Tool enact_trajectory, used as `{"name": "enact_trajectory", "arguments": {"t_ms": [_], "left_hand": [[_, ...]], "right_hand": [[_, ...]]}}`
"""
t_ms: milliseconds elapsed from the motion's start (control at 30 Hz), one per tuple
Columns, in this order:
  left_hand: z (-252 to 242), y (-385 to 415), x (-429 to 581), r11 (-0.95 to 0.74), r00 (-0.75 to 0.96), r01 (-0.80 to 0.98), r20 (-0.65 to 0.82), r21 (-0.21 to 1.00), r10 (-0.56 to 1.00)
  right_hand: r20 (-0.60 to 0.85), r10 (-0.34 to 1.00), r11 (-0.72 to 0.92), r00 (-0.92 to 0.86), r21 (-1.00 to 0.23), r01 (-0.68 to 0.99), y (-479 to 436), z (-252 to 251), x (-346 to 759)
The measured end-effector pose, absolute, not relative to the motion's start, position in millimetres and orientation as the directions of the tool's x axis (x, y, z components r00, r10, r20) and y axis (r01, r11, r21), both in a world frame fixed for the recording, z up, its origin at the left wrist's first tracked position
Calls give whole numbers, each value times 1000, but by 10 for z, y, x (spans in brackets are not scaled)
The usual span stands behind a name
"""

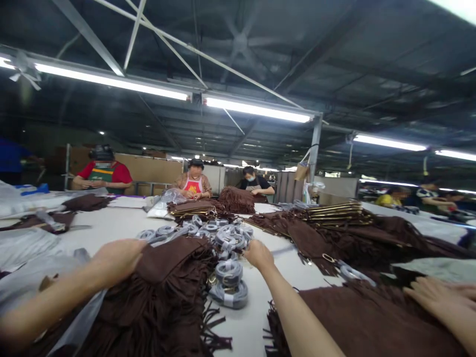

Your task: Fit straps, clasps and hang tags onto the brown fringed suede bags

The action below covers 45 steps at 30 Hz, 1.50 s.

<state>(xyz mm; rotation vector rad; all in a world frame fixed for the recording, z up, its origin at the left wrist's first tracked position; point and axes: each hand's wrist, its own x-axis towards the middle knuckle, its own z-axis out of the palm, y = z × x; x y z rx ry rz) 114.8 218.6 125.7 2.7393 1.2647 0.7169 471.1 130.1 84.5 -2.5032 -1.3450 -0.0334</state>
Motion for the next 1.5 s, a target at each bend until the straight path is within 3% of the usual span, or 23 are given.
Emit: {"name": "enact_trajectory", "arguments": {"t_ms": [100,200,333,500,700,1000,1133,1500], "left_hand": [[1076,1974,2012,-794,744,554,279,251,607],[662,1923,2686,-809,808,475,193,347,558],[425,2115,3064,-738,755,497,192,456,627],[654,2671,3284,-659,660,552,215,512,720],[568,3601,3477,-441,492,769,12,462,871],[267,4565,4143,-234,303,931,-237,278,923],[180,4616,4531,-180,221,969,-263,171,939],[304,3706,4346,-592,608,793,-223,142,762]], "right_hand": [[181,797,-547,576,-188,816,1490,639,4952],[209,801,-544,561,-139,828,1792,425,5091],[248,811,-523,530,-98,847,2152,326,5254],[265,833,-476,486,-106,873,2458,417,5632],[249,852,-431,460,-165,887,2887,305,6173],[311,916,-158,254,-303,940,3489,-415,6777],[352,900,-91,257,-424,901,3603,-575,6964],[244,945,54,220,-775,629,2964,-328,6461]]}}
